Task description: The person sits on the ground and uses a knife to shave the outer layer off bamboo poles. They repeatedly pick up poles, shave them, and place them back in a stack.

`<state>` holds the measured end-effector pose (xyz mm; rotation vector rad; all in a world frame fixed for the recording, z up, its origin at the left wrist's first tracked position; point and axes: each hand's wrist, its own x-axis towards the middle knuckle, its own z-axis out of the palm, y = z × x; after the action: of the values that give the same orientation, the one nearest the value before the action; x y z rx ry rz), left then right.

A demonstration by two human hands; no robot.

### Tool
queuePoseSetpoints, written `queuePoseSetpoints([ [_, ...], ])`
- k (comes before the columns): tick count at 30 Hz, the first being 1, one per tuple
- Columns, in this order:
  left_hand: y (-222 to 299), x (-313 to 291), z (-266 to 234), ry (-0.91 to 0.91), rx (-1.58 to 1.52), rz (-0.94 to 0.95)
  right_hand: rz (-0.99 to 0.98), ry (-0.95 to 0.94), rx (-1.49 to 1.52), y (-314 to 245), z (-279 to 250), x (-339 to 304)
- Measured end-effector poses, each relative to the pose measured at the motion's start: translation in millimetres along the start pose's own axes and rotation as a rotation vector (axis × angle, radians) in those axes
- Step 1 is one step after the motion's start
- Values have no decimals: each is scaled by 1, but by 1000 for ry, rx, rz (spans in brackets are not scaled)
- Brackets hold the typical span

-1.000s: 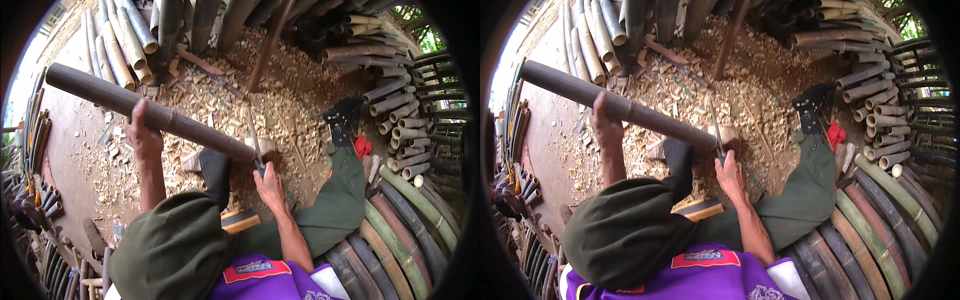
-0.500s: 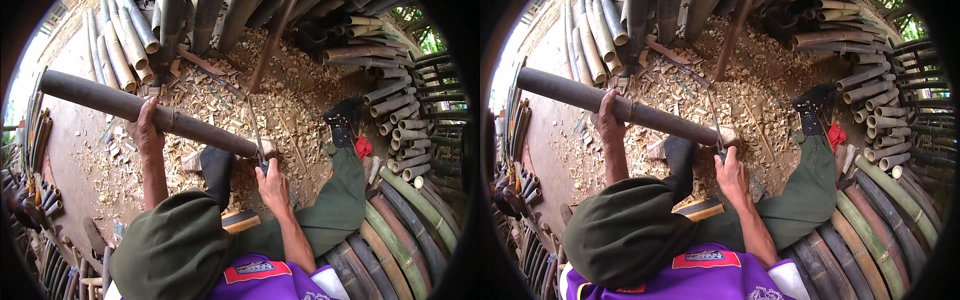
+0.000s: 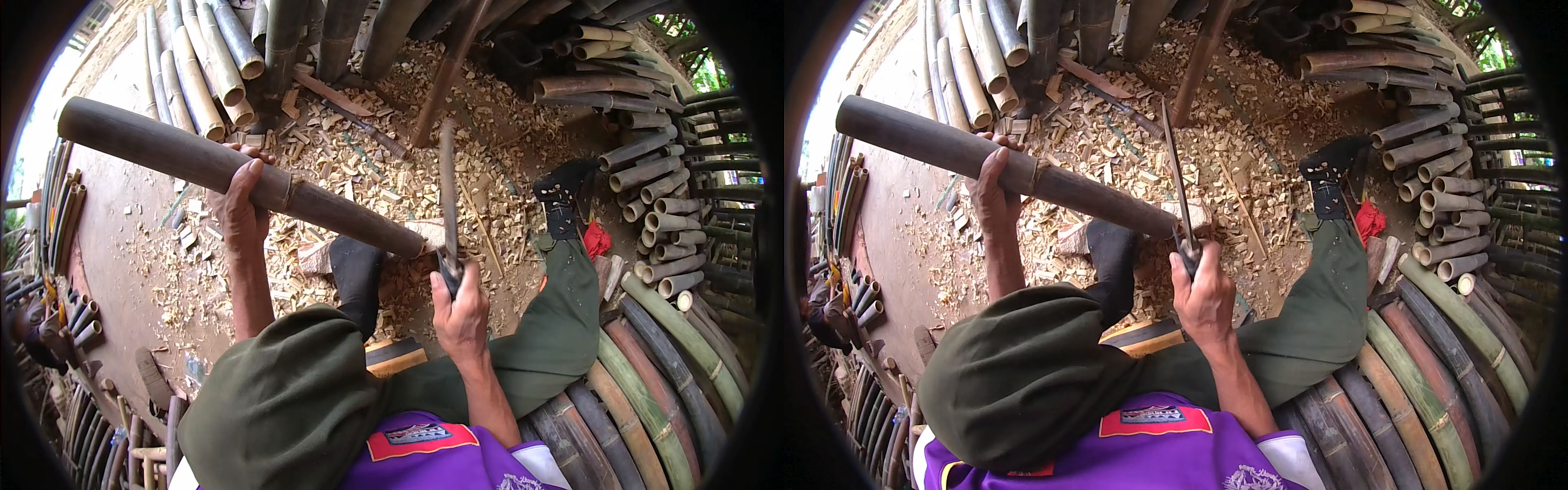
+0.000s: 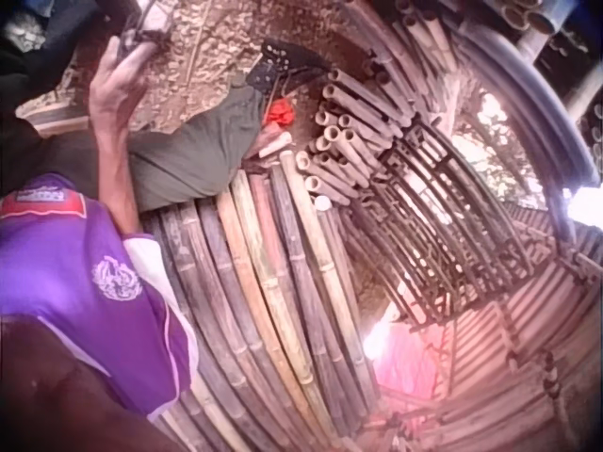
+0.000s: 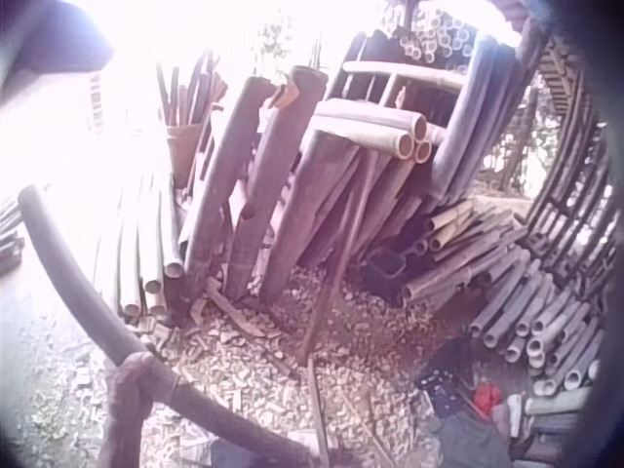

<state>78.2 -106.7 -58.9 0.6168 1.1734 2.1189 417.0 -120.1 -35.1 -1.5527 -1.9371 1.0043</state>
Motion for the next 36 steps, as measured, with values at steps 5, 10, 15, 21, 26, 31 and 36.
queuePoseSetpoints([
  [5,-2,7,7,43,51,-45,237,-215,-387,102,50,-14],
  [10,-5,11,-15,487,62,-46,182,-212,-173,35,18,-4],
  [15,-16,13,-13,479,109,-17,-126,98,29,12,9,-8],
  [21,-15,17,-8,339,70,-22,194,-249,-281,70,32,10],
  [26,-8,14,-9,200,33,-58,-96,27,2,28,17,-1],
  [31,-4,10,-4,131,73,-43,220,-265,-281,72,42,4],
  [36,-9,20,1,594,111,-29,79,-120,-127,15,4,6],
])
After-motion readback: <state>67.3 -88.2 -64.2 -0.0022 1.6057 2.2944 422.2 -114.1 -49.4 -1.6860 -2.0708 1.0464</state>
